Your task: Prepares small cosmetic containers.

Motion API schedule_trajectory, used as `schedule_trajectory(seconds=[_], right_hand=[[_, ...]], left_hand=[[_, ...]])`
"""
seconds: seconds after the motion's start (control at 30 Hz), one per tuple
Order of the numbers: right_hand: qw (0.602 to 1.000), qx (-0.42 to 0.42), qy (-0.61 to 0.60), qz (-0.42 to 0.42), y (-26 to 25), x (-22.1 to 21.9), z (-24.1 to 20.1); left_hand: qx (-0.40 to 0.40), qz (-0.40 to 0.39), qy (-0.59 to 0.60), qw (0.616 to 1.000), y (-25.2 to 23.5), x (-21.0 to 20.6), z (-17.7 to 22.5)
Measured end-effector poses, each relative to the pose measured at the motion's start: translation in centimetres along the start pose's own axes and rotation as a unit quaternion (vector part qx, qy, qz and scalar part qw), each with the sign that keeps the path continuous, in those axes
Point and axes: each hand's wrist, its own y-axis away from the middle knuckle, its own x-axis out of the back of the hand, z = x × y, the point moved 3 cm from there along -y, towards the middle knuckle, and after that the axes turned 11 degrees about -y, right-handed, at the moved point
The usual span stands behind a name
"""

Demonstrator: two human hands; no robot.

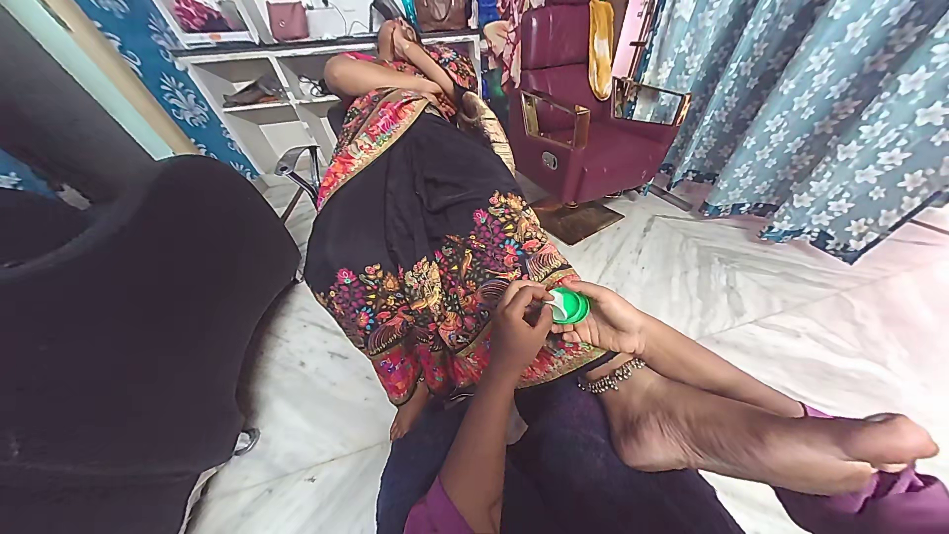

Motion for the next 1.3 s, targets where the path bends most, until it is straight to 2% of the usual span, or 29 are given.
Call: schedule_trajectory(seconds=[0.1,0.2,0.3,0.53,0.67,0.83,1.07,1.3], right_hand=[[1.000,-0.009,-0.008,0.008,-0.05,-0.06,-0.03],[0.999,-0.015,-0.005,0.034,0.15,-0.22,-0.04],[0.999,-0.016,0.013,0.025,0.22,-0.29,-0.04],[0.999,0.016,0.024,0.015,0.13,-0.01,0.07],[0.999,0.040,0.024,0.007,0.19,-0.25,-0.17],[0.999,0.033,0.032,0.016,-0.03,-0.08,-0.02],[0.998,0.038,0.047,0.036,0.19,-0.48,-0.15],[0.997,0.049,0.012,0.050,0.36,-0.52,-0.09]], left_hand=[[-0.019,0.039,-0.007,0.999,-0.03,-0.01,0.07],[-0.044,0.077,-0.063,0.994,0.01,-0.09,0.12],[-0.048,0.083,-0.082,0.992,0.05,-0.17,0.17],[0.051,0.024,0.110,0.992,-0.20,-0.10,0.10],[0.160,-0.017,0.234,0.959,-0.29,-0.16,-0.01],[0.302,-0.075,0.276,0.909,-0.16,-0.25,-0.05],[0.319,-0.104,0.293,0.895,-0.13,-0.28,0.17],[0.354,-0.084,0.325,0.873,0.09,-0.48,-0.19]])
